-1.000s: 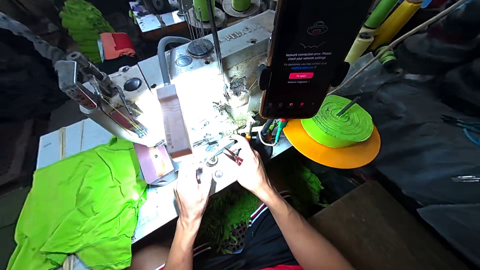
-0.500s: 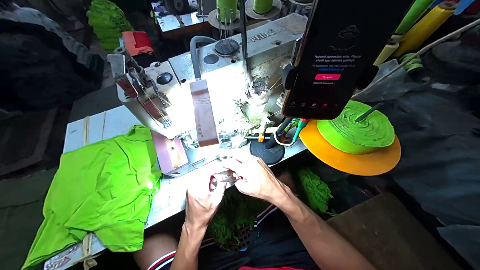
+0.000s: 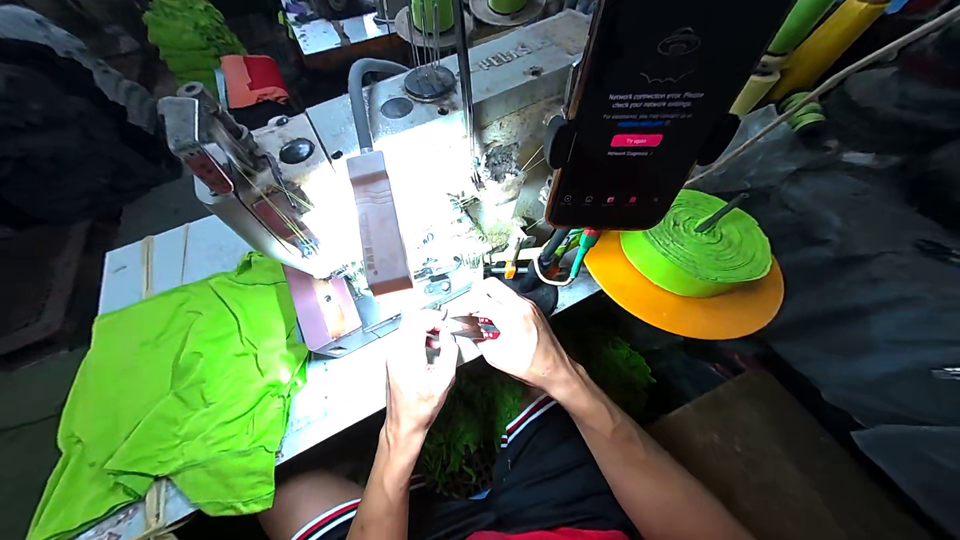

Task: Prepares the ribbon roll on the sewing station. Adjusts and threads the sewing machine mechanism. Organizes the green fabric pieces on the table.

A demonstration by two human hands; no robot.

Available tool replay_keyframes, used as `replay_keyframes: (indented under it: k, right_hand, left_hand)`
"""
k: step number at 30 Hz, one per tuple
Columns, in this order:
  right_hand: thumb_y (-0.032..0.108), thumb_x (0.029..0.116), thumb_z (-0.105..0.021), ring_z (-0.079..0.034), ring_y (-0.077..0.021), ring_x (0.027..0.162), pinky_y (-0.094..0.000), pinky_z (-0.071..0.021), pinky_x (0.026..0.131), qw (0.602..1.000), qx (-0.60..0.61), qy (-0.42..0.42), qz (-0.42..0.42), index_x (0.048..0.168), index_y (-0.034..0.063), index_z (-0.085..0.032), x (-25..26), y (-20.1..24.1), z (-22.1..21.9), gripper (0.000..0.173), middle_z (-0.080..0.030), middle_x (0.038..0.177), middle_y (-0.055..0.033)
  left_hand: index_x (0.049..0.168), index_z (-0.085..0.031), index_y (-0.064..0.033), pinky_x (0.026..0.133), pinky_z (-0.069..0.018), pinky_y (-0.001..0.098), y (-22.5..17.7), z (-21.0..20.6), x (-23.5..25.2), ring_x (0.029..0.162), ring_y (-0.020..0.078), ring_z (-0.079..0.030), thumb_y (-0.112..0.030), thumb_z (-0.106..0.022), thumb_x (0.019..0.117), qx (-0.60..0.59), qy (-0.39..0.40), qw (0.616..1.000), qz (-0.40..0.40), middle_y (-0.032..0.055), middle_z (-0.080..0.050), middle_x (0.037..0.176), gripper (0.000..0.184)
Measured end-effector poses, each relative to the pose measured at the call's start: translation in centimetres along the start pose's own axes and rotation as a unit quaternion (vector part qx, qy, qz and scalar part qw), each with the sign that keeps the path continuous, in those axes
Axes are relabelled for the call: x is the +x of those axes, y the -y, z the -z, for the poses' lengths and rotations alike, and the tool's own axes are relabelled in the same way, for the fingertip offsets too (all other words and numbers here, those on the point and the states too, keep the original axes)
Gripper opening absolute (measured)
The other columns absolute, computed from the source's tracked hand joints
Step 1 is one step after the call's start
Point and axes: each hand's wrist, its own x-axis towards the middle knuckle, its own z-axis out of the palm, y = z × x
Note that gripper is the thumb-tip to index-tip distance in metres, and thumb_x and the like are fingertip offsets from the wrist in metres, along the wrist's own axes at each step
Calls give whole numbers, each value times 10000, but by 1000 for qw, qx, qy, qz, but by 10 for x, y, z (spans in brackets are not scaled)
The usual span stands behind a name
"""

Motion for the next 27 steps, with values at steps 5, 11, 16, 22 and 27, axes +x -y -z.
replay_keyframes:
  k: [5,11,16,22,27]
  right_hand:
    - [177,856,-724,-677,-120,919,-311,-589,796,1000,4,18,0,1069,145,-768,4,-1,0,220,-698,1023,-34]
    - [149,843,-762,-686,-130,995,-321,-600,859,999,29,13,17,1049,130,-778,8,0,-7,207,-705,1123,-54]
    - [167,864,-730,-680,-117,969,-305,-583,840,998,34,25,36,1044,148,-784,9,5,-10,189,-718,1039,-29]
    - [154,857,-730,-677,-114,888,-310,-585,791,999,38,9,17,1037,133,-778,12,6,-11,188,-711,986,-33]
    - [207,905,-766,-672,-65,886,-249,-584,808,996,50,-70,-23,1081,116,-778,17,2,-12,198,-722,996,-12]
  left_hand:
    - [1034,-693,-13,782,-586,220,-2,7,4,879,73,-675,-130,-583,961,3,-16,1000,11,57,-693,982,177]
    - [1044,-692,6,765,-584,215,0,10,1,852,65,-675,-106,-584,962,18,-37,999,12,64,-697,965,176]
    - [1039,-690,14,768,-589,223,2,17,-3,859,69,-678,-108,-607,947,18,-49,999,15,65,-700,969,175]
    - [1054,-694,20,803,-588,225,0,16,4,883,69,-682,-90,-590,971,19,-42,999,19,74,-699,971,173]
    - [1085,-709,-37,815,-578,262,-2,0,28,877,94,-681,-135,-559,1024,72,-21,997,19,58,-702,962,190]
